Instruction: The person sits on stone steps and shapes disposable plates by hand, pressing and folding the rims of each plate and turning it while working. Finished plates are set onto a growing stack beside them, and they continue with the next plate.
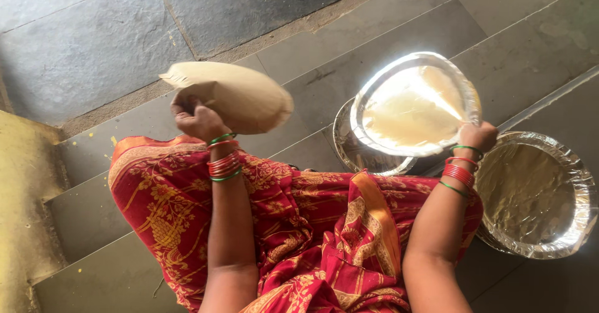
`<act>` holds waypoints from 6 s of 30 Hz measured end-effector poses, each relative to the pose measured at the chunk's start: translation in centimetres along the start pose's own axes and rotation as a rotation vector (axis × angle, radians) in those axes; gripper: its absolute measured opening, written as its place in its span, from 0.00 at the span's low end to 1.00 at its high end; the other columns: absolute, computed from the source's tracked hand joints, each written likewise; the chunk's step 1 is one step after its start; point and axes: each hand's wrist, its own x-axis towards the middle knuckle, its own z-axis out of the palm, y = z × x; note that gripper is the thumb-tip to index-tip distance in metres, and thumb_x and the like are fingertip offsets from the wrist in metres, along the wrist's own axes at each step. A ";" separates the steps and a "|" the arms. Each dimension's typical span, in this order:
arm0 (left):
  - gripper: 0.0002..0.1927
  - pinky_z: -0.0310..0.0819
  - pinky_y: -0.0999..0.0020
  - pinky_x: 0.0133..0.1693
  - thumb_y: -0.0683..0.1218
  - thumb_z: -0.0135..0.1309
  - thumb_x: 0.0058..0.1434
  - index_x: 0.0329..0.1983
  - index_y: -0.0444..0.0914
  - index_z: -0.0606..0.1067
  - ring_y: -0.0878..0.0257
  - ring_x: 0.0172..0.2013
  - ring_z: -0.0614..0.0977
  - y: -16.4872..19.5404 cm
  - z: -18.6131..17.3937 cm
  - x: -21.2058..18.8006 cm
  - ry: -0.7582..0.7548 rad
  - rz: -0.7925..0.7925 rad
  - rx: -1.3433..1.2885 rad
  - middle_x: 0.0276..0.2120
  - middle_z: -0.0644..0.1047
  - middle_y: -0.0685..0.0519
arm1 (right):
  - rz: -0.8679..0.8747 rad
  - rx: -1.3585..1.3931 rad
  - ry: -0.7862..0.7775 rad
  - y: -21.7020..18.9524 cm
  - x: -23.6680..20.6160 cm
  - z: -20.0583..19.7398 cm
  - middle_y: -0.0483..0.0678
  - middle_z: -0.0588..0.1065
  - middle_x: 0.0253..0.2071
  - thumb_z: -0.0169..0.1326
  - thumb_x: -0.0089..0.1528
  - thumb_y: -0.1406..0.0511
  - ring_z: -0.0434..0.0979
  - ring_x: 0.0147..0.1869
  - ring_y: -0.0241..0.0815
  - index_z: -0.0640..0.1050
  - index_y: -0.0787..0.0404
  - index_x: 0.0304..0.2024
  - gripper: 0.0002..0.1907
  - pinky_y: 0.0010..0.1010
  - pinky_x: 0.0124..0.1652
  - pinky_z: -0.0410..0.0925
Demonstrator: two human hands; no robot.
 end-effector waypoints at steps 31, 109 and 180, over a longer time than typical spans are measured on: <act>0.11 0.72 0.58 0.28 0.42 0.55 0.52 0.39 0.39 0.73 0.53 0.30 0.80 -3.5 0.5 -21.8 -1.626 0.733 0.671 0.30 0.76 0.50 | 0.220 0.765 -0.837 -9.3 -15.7 8.4 0.49 0.71 0.34 0.52 0.67 0.63 0.67 0.38 0.39 0.77 0.71 0.42 0.13 0.31 0.39 0.63; 0.09 0.76 0.56 0.46 0.47 0.64 0.55 0.40 0.44 0.84 0.50 0.46 0.82 -11.3 -4.0 -16.0 -1.800 0.439 1.165 0.47 0.80 0.53 | 0.585 -0.357 0.353 20.4 -8.5 -17.3 0.69 0.57 0.69 0.74 0.50 0.58 0.54 0.72 0.69 0.53 0.67 0.73 0.59 0.57 0.67 0.53; 0.06 0.70 0.52 0.36 0.46 0.52 0.61 0.35 0.40 0.78 0.45 0.37 0.80 6.6 4.5 -13.8 -1.382 0.565 0.759 0.33 0.80 0.47 | -0.474 0.808 -0.887 -23.1 -14.6 -3.6 0.47 0.83 0.32 0.60 0.59 0.74 0.82 0.37 0.33 0.82 0.62 0.36 0.04 0.27 0.41 0.75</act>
